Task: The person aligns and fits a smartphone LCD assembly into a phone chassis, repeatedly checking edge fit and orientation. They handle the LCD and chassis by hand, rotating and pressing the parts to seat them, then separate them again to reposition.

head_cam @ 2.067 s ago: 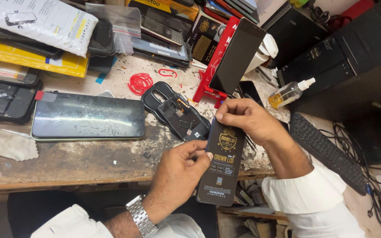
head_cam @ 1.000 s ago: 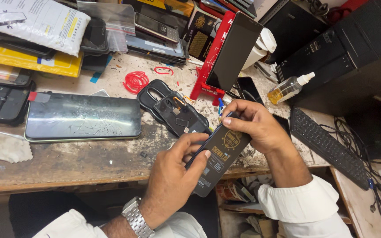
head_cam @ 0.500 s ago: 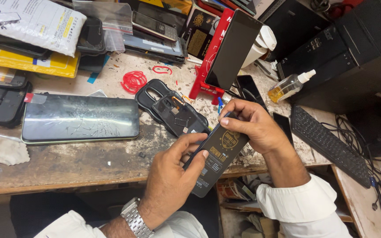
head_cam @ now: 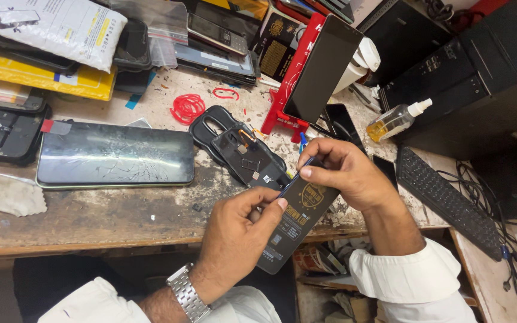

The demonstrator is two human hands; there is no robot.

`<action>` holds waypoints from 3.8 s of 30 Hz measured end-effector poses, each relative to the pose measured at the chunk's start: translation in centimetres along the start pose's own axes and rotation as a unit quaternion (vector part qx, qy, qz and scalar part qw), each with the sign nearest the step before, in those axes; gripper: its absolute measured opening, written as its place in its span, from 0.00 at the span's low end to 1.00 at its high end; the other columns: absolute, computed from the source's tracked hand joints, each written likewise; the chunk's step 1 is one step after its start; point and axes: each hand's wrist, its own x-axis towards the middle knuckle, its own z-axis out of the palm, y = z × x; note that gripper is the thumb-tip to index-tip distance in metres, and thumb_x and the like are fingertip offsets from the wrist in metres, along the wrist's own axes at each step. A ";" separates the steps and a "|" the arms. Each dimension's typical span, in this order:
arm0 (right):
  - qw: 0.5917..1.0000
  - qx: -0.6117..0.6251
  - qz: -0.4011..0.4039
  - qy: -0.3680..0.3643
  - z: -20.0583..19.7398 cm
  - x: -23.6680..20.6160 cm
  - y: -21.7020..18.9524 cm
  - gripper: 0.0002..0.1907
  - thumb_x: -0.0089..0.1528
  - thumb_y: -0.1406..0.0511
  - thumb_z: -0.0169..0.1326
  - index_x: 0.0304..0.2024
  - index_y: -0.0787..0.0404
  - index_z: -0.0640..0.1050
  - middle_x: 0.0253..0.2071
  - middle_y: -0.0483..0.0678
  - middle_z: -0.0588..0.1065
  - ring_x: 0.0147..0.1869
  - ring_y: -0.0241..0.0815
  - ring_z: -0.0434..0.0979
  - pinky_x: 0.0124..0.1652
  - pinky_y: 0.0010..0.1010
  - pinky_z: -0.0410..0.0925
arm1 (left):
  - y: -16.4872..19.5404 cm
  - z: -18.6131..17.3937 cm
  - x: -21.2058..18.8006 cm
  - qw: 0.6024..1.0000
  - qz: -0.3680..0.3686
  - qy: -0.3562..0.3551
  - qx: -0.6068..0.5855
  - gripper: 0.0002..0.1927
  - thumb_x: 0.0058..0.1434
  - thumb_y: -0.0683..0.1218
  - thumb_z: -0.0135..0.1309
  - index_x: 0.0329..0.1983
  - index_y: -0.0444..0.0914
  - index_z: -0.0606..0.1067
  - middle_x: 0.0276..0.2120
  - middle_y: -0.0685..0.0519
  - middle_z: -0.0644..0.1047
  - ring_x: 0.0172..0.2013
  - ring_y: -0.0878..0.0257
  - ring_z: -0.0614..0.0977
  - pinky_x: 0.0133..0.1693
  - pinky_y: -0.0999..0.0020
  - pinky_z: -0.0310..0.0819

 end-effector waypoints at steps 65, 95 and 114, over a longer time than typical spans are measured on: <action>0.974 0.131 -0.099 0.155 8.8 -5.7 1.5 0.27 0.64 0.76 0.52 0.67 0.70 0.68 0.52 0.53 0.77 0.55 0.37 0.77 0.54 0.27 0.72 | 0.0 0.7 0.9 0.973 0.013 0.010 -0.232 0.41 0.55 0.39 0.62 0.68 0.34 0.56 0.52 0.49 0.75 0.50 0.66 0.80 0.50 0.70 0.78; 0.948 0.191 -0.150 0.208 5.4 -3.5 4.1 0.17 0.67 0.73 0.56 0.58 0.70 0.73 0.47 0.51 0.78 0.48 0.36 0.78 0.50 0.28 0.72 | 2.8 -0.6 -0.2 0.957 0.106 -0.012 0.271 0.41 0.51 0.49 0.67 0.67 0.36 0.63 0.47 0.40 0.79 0.47 0.47 0.82 0.46 0.55 0.76; 0.971 0.141 -0.166 0.097 3.5 -5.2 5.0 0.16 0.62 0.72 0.60 0.52 0.69 0.76 0.48 0.56 0.80 0.55 0.46 0.81 0.58 0.37 0.73 | 3.3 -2.3 -2.4 0.925 0.279 0.020 0.258 0.10 0.59 0.43 0.61 0.44 0.39 0.81 0.33 0.52 0.83 0.34 0.54 0.84 0.36 0.61 0.76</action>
